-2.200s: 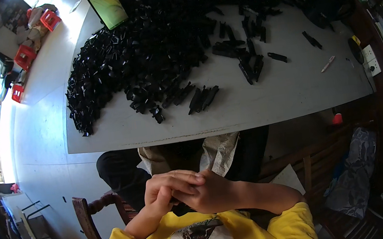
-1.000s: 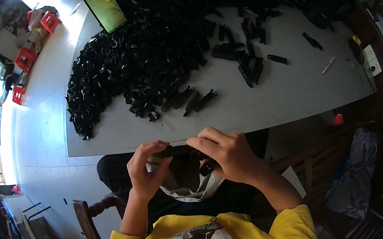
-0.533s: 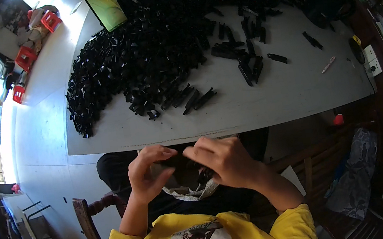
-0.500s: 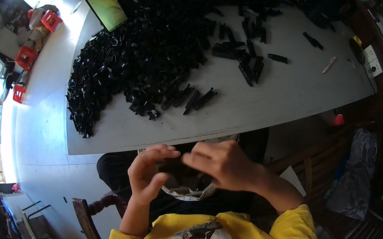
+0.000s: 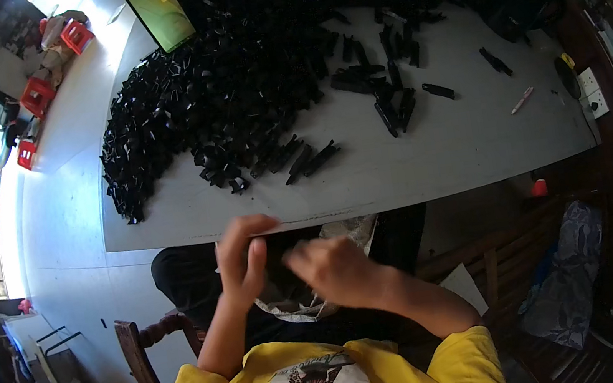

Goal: Inspecting small black plastic components and placing them into a bag.

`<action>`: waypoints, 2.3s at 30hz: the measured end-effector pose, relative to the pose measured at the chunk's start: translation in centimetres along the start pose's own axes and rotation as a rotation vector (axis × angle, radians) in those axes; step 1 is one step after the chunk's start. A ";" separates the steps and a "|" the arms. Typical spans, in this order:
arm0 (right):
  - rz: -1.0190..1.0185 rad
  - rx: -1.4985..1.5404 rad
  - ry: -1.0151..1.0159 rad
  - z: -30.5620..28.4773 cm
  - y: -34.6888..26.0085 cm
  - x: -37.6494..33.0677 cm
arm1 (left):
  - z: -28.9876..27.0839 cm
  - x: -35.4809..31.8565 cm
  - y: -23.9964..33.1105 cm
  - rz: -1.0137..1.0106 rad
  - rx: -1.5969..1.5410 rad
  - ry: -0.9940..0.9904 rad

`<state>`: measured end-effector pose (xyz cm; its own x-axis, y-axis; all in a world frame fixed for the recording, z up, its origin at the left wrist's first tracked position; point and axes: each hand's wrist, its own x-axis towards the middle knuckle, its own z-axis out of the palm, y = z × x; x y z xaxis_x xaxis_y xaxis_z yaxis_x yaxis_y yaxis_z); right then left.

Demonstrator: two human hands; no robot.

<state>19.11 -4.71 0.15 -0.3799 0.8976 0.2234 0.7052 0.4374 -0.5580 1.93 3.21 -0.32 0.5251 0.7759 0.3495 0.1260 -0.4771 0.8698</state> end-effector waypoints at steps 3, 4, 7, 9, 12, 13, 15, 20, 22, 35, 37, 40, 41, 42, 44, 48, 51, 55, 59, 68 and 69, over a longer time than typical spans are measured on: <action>0.196 0.029 0.218 -1.9 3.0 0.9 | -0.9 1.7 -2.2 -0.034 0.525 0.183; 0.260 -0.005 0.287 -2.4 4.1 1.4 | -1.1 2.0 -2.7 -0.018 0.617 0.195; 0.320 -0.234 0.341 -3.2 6.5 2.7 | -1.4 2.6 -4.0 0.007 0.767 0.206; 0.314 -0.274 0.314 -3.4 7.6 2.8 | -1.5 2.7 -4.1 0.011 0.824 0.205; 0.332 -0.322 0.254 -4.0 7.6 2.6 | -1.7 2.7 -3.8 -0.017 0.819 0.162; 0.355 -0.333 0.224 -4.2 7.3 2.5 | -1.7 2.6 -3.6 -0.016 0.801 0.159; 0.373 -0.321 0.231 -4.2 7.0 2.2 | -1.9 2.4 -3.4 -0.016 0.783 0.155; 0.313 -0.257 0.343 -3.9 5.6 1.2 | -2.3 1.7 -3.1 -0.036 0.763 0.129; 0.276 -0.032 0.322 -3.9 4.3 1.0 | -2.2 1.3 -2.5 -0.049 0.564 0.131; 0.041 -0.021 0.260 -4.7 0.3 1.7 | -2.5 -0.1 1.9 0.011 0.145 0.030; 0.024 -0.051 0.244 -4.9 0.1 1.6 | -2.6 -0.1 2.5 0.029 0.137 0.031; 0.016 -0.056 0.233 -5.1 0.2 1.6 | -2.5 0.2 2.5 0.044 0.115 0.024; 0.016 -0.059 0.234 -5.3 0.2 1.7 | -2.5 0.4 2.4 0.050 0.107 0.019; 0.020 -0.058 0.205 -5.4 0.2 1.9 | -2.6 0.5 2.3 0.057 0.114 0.024; 0.007 -0.064 0.187 -5.5 0.1 1.8 | -2.8 0.3 2.6 0.091 0.123 -0.036; -0.031 0.000 0.140 -4.8 -0.5 1.3 | -2.7 -0.7 2.2 -0.031 -0.244 -0.077; -0.158 0.026 0.041 -3.8 -1.4 0.5 | -0.9 -1.4 3.4 -0.227 -0.728 -0.130; -0.198 0.054 0.115 -1.8 -2.4 -0.4 | -0.2 -2.4 3.2 -0.211 -0.815 -0.188; -0.225 0.075 0.213 -1.5 -3.0 0.0 | -0.1 -2.5 3.2 -0.186 -0.834 -0.176; -0.215 0.096 0.185 -1.0 -3.2 -1.1 | 0.7 -3.3 3.1 -0.150 -0.848 -0.123; -0.213 0.095 0.184 -0.9 -3.2 -1.2 | 0.7 -3.4 3.1 -0.152 -0.851 -0.123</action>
<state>17.87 -7.14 2.36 -0.3923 0.7849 0.4797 0.5585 0.6176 -0.5537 1.16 -1.19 0.95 0.6471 0.7325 0.2115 -0.4434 0.1360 0.8859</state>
